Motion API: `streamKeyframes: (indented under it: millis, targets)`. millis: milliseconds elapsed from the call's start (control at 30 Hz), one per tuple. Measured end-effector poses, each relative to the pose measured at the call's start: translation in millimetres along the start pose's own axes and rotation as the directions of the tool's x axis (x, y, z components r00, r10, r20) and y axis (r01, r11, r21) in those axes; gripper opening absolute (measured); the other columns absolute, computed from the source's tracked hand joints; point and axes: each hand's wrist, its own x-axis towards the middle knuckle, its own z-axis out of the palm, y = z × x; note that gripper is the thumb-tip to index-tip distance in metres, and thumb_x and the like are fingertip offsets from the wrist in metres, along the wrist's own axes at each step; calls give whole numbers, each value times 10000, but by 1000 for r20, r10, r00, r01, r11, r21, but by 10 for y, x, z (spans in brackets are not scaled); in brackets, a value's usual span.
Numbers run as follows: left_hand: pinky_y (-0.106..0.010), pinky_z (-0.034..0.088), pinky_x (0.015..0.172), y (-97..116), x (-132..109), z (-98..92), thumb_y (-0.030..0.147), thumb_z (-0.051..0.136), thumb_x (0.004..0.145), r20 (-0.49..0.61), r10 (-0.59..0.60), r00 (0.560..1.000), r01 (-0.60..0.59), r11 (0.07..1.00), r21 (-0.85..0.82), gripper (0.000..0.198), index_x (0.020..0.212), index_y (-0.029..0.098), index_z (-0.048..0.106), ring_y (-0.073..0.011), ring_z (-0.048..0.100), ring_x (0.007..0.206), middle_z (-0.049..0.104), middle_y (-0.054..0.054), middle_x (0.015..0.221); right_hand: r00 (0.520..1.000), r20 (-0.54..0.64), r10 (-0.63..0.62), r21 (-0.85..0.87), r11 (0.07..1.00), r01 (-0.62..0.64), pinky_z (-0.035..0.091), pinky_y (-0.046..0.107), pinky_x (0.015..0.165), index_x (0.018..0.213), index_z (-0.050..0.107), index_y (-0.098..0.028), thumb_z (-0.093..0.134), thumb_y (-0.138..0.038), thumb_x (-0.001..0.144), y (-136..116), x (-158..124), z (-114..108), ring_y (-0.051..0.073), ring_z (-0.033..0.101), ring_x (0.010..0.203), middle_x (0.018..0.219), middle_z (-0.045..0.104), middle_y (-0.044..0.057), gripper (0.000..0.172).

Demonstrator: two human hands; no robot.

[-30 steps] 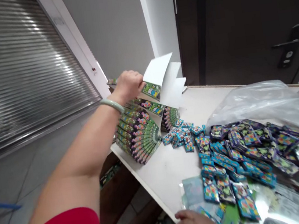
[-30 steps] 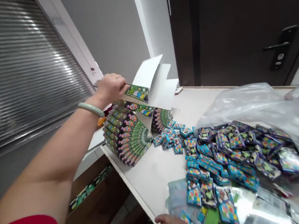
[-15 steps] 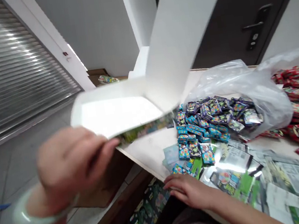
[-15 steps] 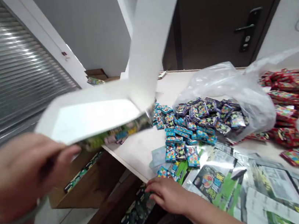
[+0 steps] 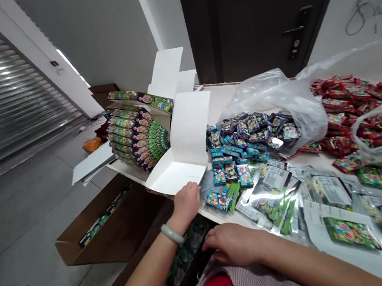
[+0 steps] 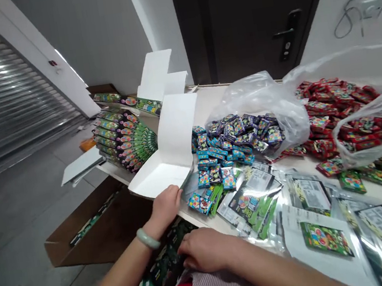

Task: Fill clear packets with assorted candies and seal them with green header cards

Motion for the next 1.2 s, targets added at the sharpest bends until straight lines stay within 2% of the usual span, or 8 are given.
streamKeyframes:
  millis: [233, 500, 667, 733, 800, 867, 967, 1200]
  targets:
    - [-280, 418, 627, 71, 482, 408, 257, 401, 907, 187, -35, 982, 80, 968, -240, 195, 823, 184, 562, -202, 615, 730, 645, -59, 788, 999, -8, 50, 68, 996, -49, 472, 295, 878, 1185, 647, -131, 530, -248, 906, -75, -158, 27, 227, 649, 1030, 1136, 689, 139, 325]
    - [-296, 478, 663, -75, 637, 473, 451, 408, 827, 260, 14, 966, 102, 899, -425, 325, 983, 203, 547, -215, 648, 755, 671, -34, 818, 976, -131, 172, 302, 945, -126, 467, 275, 920, 1244, 616, -133, 547, -317, 925, 48, -868, -88, 203, 635, 1069, 1197, 673, 126, 374]
    - [-350, 519, 723, -199, 650, 330, 538, 463, 778, 188, -33, 982, 105, 914, -391, 443, 1030, 185, 551, -261, 662, 826, 679, -74, 887, 851, -306, 426, 379, 875, -301, 469, 292, 938, 1176, 657, -195, 575, -286, 912, 435, -1491, -425, 177, 635, 1071, 1180, 691, 79, 290]
    - [-373, 520, 799, -16, 639, 245, 521, 473, 818, -22, -8, 1000, -1, 928, -373, 432, 1064, 177, 558, -282, 632, 968, 654, -103, 1018, 712, -374, 594, 374, 799, -470, 480, 277, 918, 1147, 665, -211, 571, -263, 917, 710, -1716, -605, 156, 651, 1035, 1152, 706, 58, 254]
    - [-384, 503, 887, 358, 599, 181, 458, 456, 885, -183, 115, 976, -182, 893, -411, 369, 1091, 170, 563, -267, 607, 1037, 634, -109, 1072, 492, -465, 736, 260, 645, -718, 490, 284, 890, 1125, 666, -199, 520, -215, 937, 1015, -1851, -764, 165, 654, 1025, 1150, 704, 63, 239]
    - [-387, 487, 943, 849, 532, 182, 380, 427, 931, -152, 400, 904, -421, 769, -480, 306, 1100, 168, 569, -239, 615, 1026, 644, -108, 1074, 383, -505, 774, 223, 545, -808, 465, 350, 928, 1178, 629, -142, 444, -202, 964, 1293, -1854, -865, 220, 618, 1100, 1207, 666, 124, 290]
    - [-456, 411, 1064, 1509, 420, 346, 286, 464, 930, 15, 672, 741, -584, 655, -480, 308, 1195, 161, 560, -282, 507, 1241, 560, -150, 1300, 380, -499, 779, 157, 512, -844, 411, 369, 992, 1222, 588, -82, 518, -257, 935, 1549, -1643, -876, 265, 552, 1182, 1242, 627, 174, 343]
    - [-532, 346, 1114, 1825, 361, 760, 247, 535, 905, 143, 662, 736, -579, 724, -374, 391, 1268, 104, 538, -366, 351, 1374, 433, -207, 1440, 350, -482, 804, 24, 411, -911, 381, 410, 1010, 1266, 506, 27, 648, -364, 848, 1616, -1185, -622, 323, 466, 1193, 1262, 531, 265, 589]
